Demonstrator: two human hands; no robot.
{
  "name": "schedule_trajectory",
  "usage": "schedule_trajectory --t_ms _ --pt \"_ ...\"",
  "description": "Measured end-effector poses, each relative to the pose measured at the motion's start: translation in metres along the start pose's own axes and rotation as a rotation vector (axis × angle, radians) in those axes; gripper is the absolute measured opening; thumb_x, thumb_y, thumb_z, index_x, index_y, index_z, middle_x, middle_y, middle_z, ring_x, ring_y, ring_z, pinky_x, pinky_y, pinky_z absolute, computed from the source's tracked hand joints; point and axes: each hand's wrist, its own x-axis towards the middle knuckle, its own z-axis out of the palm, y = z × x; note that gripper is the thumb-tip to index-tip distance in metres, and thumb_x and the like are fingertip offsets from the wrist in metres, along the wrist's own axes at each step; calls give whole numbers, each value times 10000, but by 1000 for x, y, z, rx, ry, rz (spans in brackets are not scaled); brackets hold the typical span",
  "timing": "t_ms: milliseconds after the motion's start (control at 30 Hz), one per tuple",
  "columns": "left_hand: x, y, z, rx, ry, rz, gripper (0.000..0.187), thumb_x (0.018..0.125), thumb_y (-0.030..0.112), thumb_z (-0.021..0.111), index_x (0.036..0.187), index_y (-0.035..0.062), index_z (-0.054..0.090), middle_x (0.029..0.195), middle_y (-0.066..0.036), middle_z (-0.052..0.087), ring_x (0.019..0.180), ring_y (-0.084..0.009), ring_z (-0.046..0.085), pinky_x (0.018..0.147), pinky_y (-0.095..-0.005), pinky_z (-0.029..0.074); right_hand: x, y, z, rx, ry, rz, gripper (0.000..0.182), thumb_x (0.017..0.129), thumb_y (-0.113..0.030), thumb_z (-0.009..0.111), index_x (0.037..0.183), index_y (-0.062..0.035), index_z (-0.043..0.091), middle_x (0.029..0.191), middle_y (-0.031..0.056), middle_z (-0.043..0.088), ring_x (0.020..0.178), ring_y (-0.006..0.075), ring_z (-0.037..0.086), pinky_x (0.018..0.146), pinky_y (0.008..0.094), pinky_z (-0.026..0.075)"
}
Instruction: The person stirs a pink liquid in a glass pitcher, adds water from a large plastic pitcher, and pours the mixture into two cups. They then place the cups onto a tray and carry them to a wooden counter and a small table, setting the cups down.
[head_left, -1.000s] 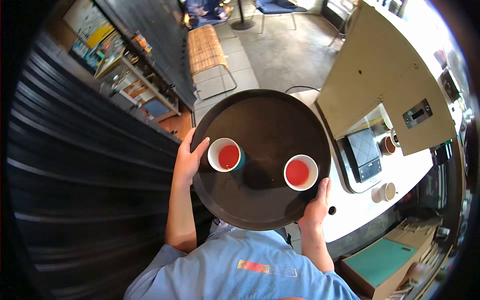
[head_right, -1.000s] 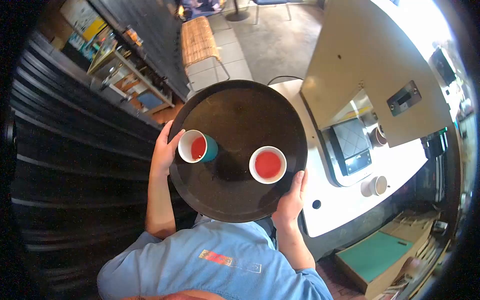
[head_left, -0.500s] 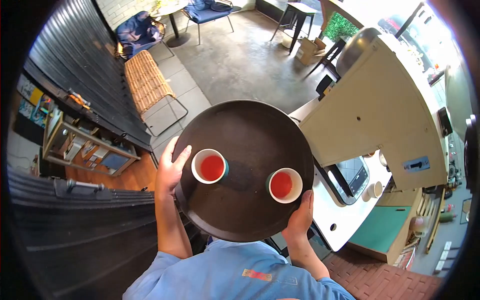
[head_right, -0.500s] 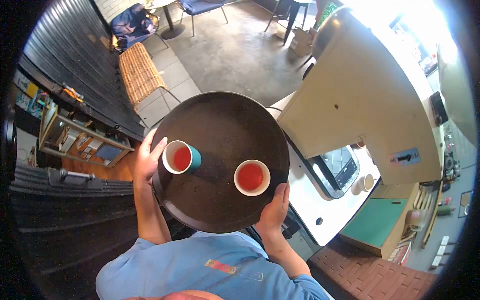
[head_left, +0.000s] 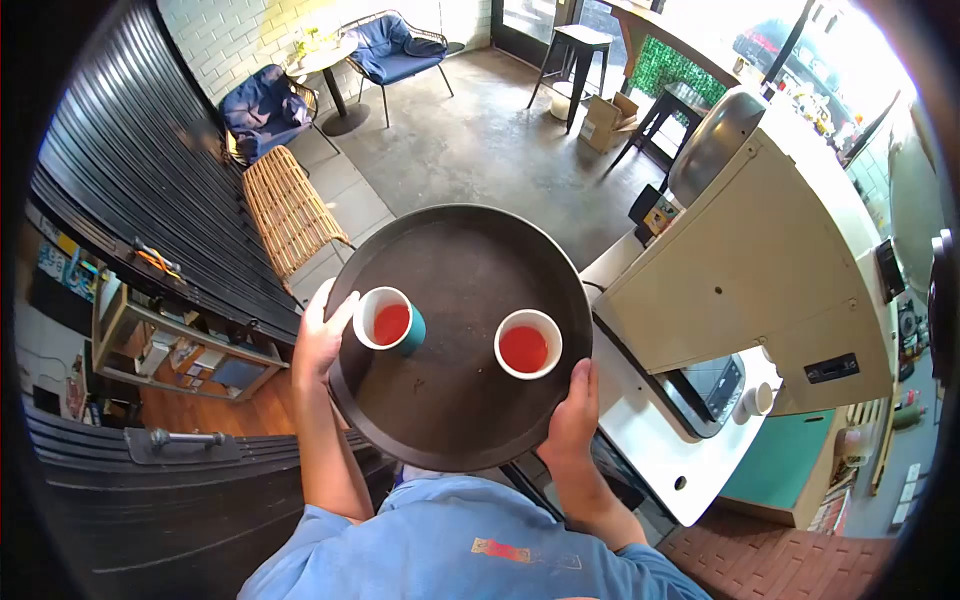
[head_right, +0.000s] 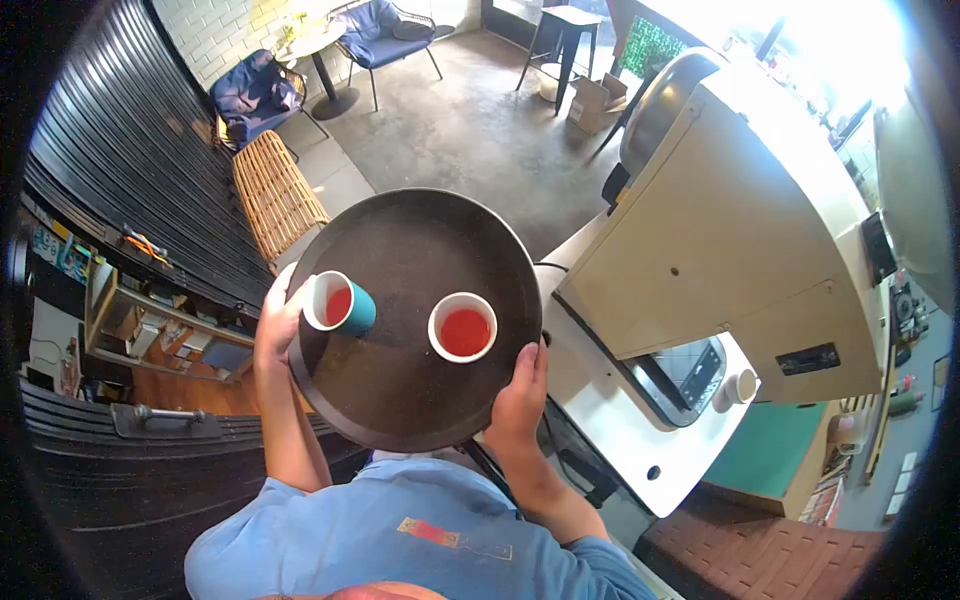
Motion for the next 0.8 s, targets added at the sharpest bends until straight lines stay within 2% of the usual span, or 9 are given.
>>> schedule_trajectory --t_ms 67,200,300,433,467,567,633,733,800 --pt "13 -7 -8 65 15 24 415 883 172 656 1226 -37 555 1122 -96 636 1022 -154 579 916 -276 435 12 2 9 14 -116 -3 420 1038 -311 341 1337 -27 420 1271 112 529 1105 216 558 953 347 473" --pt "60 -32 -28 66 11 -26 564 871 181 669 1319 -93 461 1218 -166 592 1120 -192 554 982 -287 400 36 16 37 19 -40 -27 390 1039 -286 354 1327 -34 425 1259 103 536 1096 207 560 943 347 479" --pt "95 -30 -28 -21 -46 -37 582 872 180 666 1338 -88 441 1240 -161 581 1132 -196 546 987 -290 397 60 32 57 30 17 -42 404 1040 -299 365 1322 -17 431 1223 99 556 1088 180 548 941 320 460" --pt "154 -34 -35 -11 -122 -76 679 865 223 681 1385 -85 372 1412 -202 421 1323 -254 376 1092 -334 281 91 44 97 15 77 -79 432 1033 -326 371 1349 -35 422 1258 102 547 1103 223 563 922 365 495" --pt "168 -31 -38 -75 -177 -71 710 862 231 689 1397 -86 347 1427 -221 391 1330 -265 365 1095 -341 278 101 51 105 -95 161 -111 431 1033 -324 372 1347 -34 427 1263 100 545 1108 217 562 930 360 489" --pt "205 -23 -49 -16 -165 -57 709 867 229 683 1399 -88 337 1416 -235 396 1326 -272 368 1096 -349 276 108 51 141 23 137 -85 422 1037 -308 352 1356 -40 417 1260 95 550 1105 214 566 944 371 480" --pt "230 -29 -56 -62 -183 -84 743 886 221 662 1435 -80 262 1401 -240 412 1318 -266 383 1098 -347 279 117 52 162 30 170 -88 410 1039 -304 343 1346 -45 424 1250 95 556 1099 217 571 941 374 482" --pt "258 -30 -62 -308 -319 -317 818 934 230 597 1475 -71 63 1440 -217 376 1327 -243 390 1112 -348 276 136 59 176 54 193 -79 387 1041 -298 329 1321 -55 441 1233 97 565 1089 223 578 936 379 485" --pt "271 -32 -59 -453 -293 -427 811 940 248 589 1479 -63 68 1438 -202 389 1322 -241 399 1106 -353 288 144 63 182 46 189 -96 368 1042 -294 313 1286 -62 461 1222 103 567 1086 227 580 934 380 489"
